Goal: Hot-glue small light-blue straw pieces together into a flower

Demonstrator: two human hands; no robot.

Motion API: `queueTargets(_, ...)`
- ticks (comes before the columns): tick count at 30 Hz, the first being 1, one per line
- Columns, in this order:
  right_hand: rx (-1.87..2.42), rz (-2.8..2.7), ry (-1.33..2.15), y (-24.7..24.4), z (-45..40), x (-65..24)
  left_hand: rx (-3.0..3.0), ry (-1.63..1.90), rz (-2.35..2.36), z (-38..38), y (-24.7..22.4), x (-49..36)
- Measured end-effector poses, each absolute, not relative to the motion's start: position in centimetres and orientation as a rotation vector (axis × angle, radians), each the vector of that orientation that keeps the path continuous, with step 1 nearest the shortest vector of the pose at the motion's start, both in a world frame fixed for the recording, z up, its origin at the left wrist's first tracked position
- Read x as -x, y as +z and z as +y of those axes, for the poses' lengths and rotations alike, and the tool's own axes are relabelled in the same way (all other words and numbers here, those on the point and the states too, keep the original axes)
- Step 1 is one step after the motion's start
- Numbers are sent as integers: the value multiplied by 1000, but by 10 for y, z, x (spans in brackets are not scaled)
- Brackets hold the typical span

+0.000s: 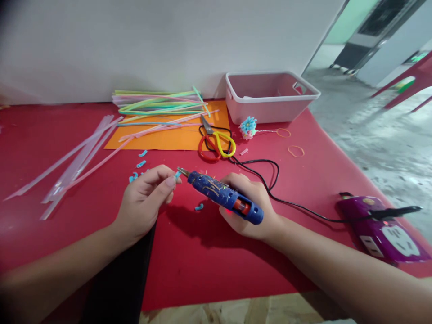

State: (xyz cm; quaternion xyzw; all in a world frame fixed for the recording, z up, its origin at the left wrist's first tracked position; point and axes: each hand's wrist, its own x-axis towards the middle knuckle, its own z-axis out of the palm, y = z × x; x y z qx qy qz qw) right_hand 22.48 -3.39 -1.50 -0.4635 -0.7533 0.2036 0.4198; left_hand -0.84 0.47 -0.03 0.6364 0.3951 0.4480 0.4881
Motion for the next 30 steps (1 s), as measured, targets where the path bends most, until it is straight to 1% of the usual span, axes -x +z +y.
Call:
queueTargets(7,1185,-1873,502,-10,-37,-223,-1568,1074,967,3,3,8)
queueTargets(14,1149,-1871,523,-18,-35,-224,-1584,1090,966,5,4,6)
queueTargets(30,1167,-1867,555,-17,-36,-224,-1598,1094,990,4,5,6)
